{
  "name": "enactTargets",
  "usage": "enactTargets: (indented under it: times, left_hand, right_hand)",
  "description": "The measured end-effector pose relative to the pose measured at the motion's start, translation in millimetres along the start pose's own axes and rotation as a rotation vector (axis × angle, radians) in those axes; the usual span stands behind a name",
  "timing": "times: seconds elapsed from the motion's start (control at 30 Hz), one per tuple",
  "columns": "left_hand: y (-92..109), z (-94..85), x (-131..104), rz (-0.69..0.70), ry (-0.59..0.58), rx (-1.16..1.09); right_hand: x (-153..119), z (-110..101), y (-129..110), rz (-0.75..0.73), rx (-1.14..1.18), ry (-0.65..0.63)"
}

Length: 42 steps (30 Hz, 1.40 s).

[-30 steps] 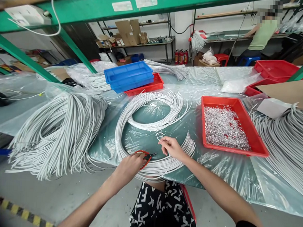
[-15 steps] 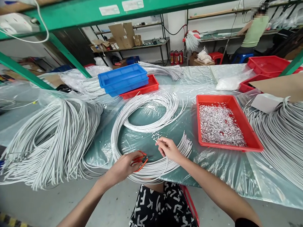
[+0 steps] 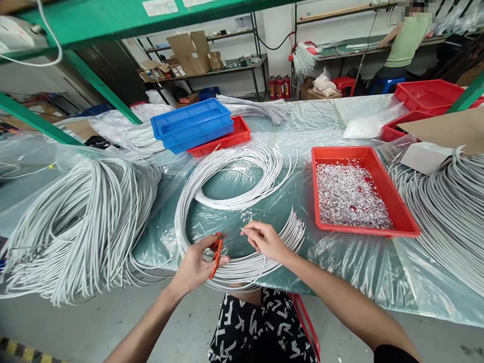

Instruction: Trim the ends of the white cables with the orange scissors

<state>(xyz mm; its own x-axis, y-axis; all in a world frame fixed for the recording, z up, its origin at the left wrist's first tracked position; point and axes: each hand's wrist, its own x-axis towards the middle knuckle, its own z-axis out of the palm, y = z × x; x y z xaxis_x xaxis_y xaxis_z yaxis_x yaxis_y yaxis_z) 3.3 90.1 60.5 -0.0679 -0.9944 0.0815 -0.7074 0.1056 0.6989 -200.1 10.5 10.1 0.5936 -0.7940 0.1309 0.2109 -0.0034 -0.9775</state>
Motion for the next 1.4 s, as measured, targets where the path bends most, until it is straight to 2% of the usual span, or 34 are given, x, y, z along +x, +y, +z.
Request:
enactTargets:
  times: [0.17, 0.33, 0.67, 1.1, 1.4]
  left_hand:
    - [8.3, 2.1, 1.0, 0.004, -0.025, 0.041]
    - [14.0, 0.8, 2.9, -0.014, -0.133, 0.061]
    - [8.7, 3.1, 5.2, -0.004, -0.239, 0.094]
    - [7.6, 5.1, 6.2, -0.01, -0.247, 0.021]
    - [7.6, 6.3, 4.5, -0.017, -0.242, 0.0]
  right_hand:
    - [-0.5, -0.5, -0.7, -0.033, 0.009, -0.014]
    - [-1.8, -0.9, -1.2, -0.038, 0.014, -0.009]
    - [-3.2, 0.0, -0.4, -0.014, 0.006, -0.057]
    - [-3.4, 1.1, -5.7, -0.015, 0.003, -0.078]
    - [-2.8, -3.1, -1.1, 0.014, 0.0, -0.125]
